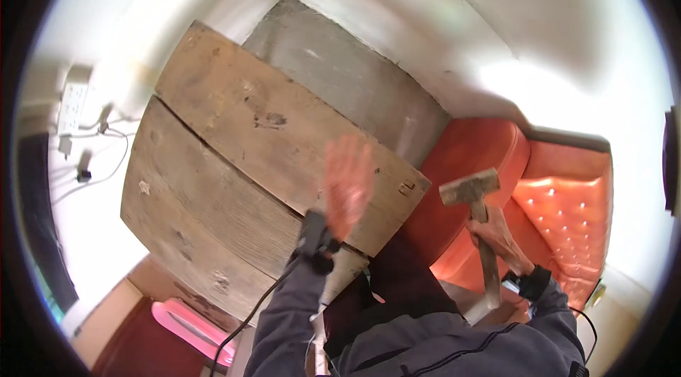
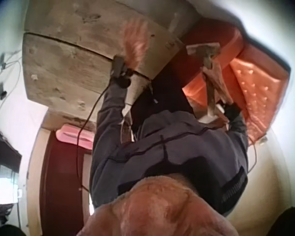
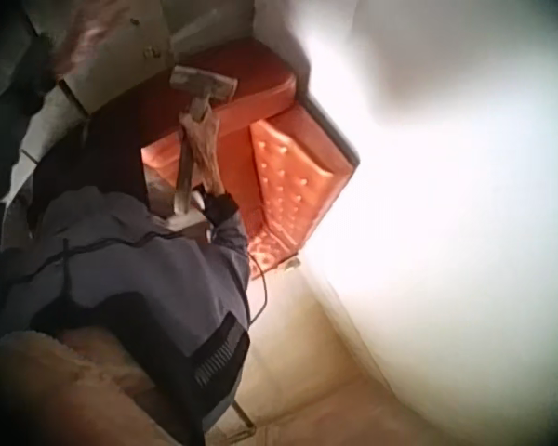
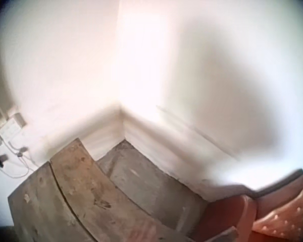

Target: Sweeping the floor and using a hammer to adjust or fix a wooden table frame.

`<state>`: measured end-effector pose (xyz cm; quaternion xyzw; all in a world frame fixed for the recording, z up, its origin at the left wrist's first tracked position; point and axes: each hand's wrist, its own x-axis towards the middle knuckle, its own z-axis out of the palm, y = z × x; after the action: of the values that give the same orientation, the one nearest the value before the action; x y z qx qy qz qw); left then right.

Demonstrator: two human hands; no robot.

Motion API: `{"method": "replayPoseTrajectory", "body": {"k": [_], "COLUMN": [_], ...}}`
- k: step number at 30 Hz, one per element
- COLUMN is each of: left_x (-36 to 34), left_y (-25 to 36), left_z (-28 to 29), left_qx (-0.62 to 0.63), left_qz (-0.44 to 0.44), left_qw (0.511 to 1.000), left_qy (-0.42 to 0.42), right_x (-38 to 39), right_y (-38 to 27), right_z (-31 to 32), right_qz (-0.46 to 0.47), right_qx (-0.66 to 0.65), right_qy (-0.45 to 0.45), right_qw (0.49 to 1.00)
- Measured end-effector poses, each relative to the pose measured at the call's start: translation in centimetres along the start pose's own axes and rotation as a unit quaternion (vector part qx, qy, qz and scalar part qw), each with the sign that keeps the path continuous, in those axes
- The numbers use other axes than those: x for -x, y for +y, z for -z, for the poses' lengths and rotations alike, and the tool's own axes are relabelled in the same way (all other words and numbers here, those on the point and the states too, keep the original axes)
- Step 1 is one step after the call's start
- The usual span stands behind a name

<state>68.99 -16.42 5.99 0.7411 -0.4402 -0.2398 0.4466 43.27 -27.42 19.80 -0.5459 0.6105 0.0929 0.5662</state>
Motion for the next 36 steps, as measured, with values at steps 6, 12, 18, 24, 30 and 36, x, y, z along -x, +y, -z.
{"method": "replayPoseTrajectory", "body": {"k": [6,12,18,24,30,36], "left_x": [-6.7,-5.8,-2.6,-0.3,5.5,13.3], "left_y": [2.7,1.3,1.8,3.2,6.2,8.9], "left_z": [-6.9,-6.7,-4.8,-2.4,0.9,8.2], "left_qx": [-0.367,-0.299,-0.300,-0.288,-0.250,-0.275], "left_qz": [-0.100,-0.219,-0.232,-0.197,-0.225,-0.156], "left_qw": [0.864,0.879,0.897,0.904,0.929,0.939], "left_qy": [-0.331,-0.299,-0.227,-0.248,-0.157,-0.136], "right_x": [5.7,5.9,5.9,4.8,5.1,3.2], "right_y": [7.5,11.8,13.5,14.4,15.4,15.9], "right_z": [1.0,-0.1,-1.0,-1.8,-0.8,-3.1], "right_qz": [-0.071,-0.098,-0.146,-0.103,-0.079,-0.043], "right_qx": [-0.096,-0.156,-0.171,-0.214,-0.231,-0.215], "right_qy": [0.019,0.041,0.011,-0.006,-0.010,-0.066], "right_qw": [0.993,0.982,0.974,0.971,0.970,0.973]}}
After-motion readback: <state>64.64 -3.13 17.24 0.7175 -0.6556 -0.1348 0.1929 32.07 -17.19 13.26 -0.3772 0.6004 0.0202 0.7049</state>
